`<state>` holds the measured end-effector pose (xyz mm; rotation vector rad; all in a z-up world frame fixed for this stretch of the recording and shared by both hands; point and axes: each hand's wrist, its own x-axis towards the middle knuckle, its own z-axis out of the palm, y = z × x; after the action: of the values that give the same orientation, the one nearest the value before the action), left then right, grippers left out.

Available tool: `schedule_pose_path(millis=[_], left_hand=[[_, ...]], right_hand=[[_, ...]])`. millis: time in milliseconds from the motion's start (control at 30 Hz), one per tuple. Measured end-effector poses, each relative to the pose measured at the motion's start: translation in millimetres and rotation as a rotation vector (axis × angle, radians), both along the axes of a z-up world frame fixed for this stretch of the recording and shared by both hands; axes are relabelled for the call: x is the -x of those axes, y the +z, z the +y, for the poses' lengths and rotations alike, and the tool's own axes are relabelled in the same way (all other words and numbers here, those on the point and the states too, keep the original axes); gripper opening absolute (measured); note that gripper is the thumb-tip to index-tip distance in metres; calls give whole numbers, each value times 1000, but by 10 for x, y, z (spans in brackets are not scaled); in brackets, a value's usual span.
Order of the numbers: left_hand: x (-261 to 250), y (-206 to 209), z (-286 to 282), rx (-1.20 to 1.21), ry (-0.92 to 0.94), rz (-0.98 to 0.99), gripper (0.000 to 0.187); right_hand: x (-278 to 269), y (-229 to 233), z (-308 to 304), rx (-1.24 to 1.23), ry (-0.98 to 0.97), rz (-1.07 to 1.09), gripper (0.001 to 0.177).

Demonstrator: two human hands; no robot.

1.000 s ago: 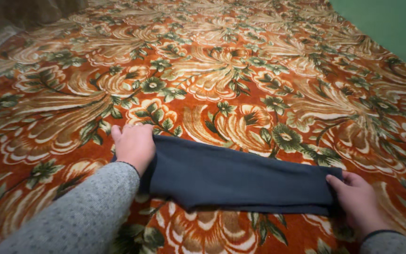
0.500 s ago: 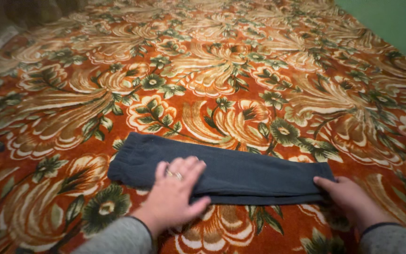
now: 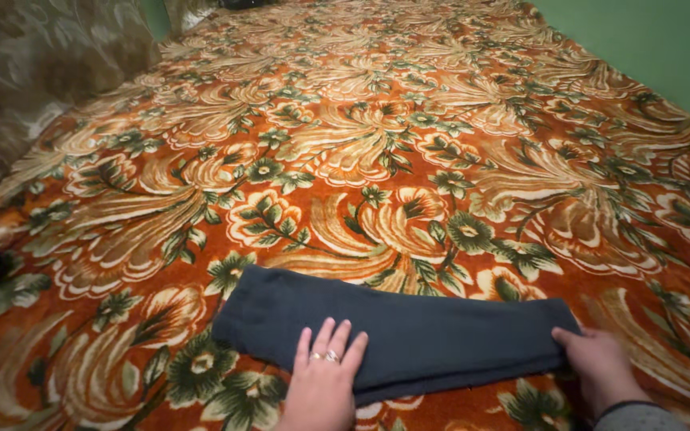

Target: The person folds a pair of dark trousers, a dark t-shirt, and a black long-sleeved shirt on a bed. They smooth each item, fold the legs or sleeves, and then fold the garments into compact rectangles.

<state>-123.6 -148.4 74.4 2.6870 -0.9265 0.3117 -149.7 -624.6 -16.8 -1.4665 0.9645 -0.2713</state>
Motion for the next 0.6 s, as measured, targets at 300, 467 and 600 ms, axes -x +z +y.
schedule_pose_path(millis=[300,467,600], left_hand=[[77,-202,-211,-45,-26,-104,42],[142,-107,-158,9,-125,-127,35],[229,-14,-89,57,-173,-172,34]], right_hand=[[73,-11,-186,572,147,300,35],[53,25,-308,230,142,134,23],[27,-33,-577,61,58,97,15]])
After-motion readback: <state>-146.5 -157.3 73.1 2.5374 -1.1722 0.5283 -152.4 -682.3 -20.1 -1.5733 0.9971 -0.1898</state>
